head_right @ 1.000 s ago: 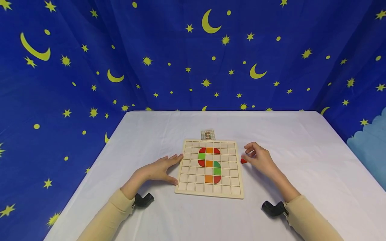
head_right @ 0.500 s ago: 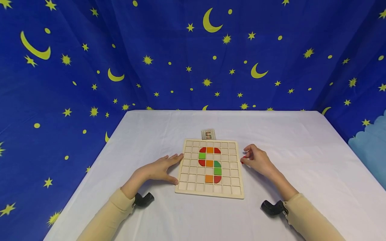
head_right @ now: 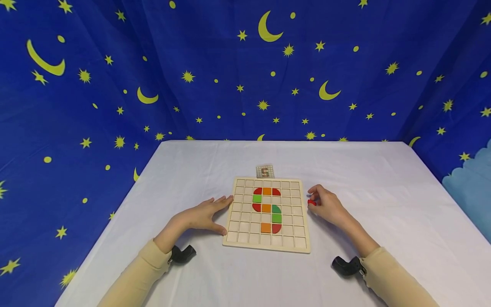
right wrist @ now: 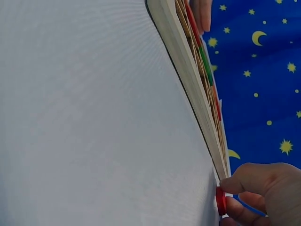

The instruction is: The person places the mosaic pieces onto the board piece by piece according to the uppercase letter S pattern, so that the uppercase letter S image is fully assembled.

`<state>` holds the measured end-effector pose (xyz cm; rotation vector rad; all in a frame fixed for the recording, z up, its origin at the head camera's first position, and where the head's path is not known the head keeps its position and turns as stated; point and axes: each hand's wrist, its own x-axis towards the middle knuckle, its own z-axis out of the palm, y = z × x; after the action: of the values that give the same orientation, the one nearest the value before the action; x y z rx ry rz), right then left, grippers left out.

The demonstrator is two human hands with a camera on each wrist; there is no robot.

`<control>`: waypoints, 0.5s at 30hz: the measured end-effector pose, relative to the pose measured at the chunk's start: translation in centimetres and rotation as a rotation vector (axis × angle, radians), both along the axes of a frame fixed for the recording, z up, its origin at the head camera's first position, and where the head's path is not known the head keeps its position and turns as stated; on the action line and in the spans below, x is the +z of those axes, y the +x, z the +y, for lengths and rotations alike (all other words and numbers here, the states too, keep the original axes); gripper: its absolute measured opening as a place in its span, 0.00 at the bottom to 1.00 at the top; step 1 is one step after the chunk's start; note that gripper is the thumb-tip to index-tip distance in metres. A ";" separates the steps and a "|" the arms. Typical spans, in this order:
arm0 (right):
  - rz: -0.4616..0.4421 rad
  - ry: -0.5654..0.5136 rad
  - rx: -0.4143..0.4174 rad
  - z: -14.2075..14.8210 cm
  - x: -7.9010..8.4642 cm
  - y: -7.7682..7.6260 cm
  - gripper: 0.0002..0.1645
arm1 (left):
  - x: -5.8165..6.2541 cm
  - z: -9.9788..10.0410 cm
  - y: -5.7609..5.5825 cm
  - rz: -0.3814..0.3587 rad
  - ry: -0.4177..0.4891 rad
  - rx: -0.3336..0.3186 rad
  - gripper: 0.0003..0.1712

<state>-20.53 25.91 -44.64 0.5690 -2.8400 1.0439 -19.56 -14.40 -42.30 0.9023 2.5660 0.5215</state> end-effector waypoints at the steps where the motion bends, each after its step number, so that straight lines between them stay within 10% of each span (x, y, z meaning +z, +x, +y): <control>1: -0.001 -0.001 -0.002 0.0 0.0 0.1 0.22 | 0.0 0.0 0.0 0.000 0.001 0.002 0.61; 15: 0.051 0.030 -0.012 1.4 0.0 0.9 0.24 | 0.1 0.0 0.1 0.018 0.005 -0.014 0.61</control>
<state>-19.61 27.27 -44.62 0.5720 -2.8152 0.9724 -19.48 -14.43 -42.25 0.9306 2.5738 0.5180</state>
